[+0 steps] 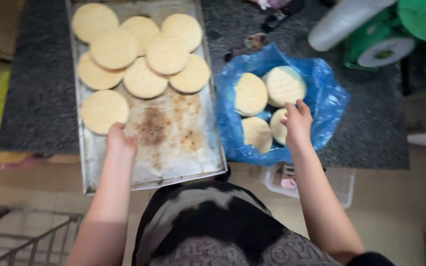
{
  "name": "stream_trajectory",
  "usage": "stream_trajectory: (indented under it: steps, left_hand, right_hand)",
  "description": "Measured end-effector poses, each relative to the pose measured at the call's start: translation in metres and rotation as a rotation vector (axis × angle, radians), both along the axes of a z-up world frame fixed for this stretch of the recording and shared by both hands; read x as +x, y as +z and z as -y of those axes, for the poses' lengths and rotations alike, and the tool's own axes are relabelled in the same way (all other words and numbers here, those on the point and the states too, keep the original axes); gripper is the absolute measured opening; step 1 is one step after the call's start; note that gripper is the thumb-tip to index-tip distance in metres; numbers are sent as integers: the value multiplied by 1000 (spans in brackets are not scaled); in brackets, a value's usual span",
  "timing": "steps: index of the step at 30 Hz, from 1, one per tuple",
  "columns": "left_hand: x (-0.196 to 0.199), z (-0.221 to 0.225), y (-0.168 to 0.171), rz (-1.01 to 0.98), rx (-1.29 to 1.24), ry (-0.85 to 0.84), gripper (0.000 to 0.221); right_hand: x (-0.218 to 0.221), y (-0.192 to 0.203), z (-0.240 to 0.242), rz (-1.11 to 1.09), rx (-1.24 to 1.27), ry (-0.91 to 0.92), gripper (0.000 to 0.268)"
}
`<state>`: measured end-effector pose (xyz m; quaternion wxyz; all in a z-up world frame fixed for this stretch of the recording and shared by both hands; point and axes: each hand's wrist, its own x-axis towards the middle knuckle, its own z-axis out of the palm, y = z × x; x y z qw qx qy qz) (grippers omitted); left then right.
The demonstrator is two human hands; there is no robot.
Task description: The person transfers flat round bread pieces from a metal baking tray into a blue plastic bag by hand. They move a rolling rack containing more bread and continue placing the bread rounds into the bag.
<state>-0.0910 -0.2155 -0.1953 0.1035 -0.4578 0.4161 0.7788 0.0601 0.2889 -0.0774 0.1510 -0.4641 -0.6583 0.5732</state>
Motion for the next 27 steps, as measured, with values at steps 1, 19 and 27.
stream_trajectory:
  steps: [1, 19, 27]
  left_hand:
    - [-10, 14, -8, 70, -13, 40, 45]
    - [77, -113, 192, -647, -112, -381, 48]
    - [116, -220, 198, -799, -145, -1025, 61]
  right_hand:
    - [8, 3, 10, -48, 29, 32, 68]
    - [-6, 104, 162, -327, -134, 374, 40]
    - [21, 123, 108, -373, -378, 303, 59]
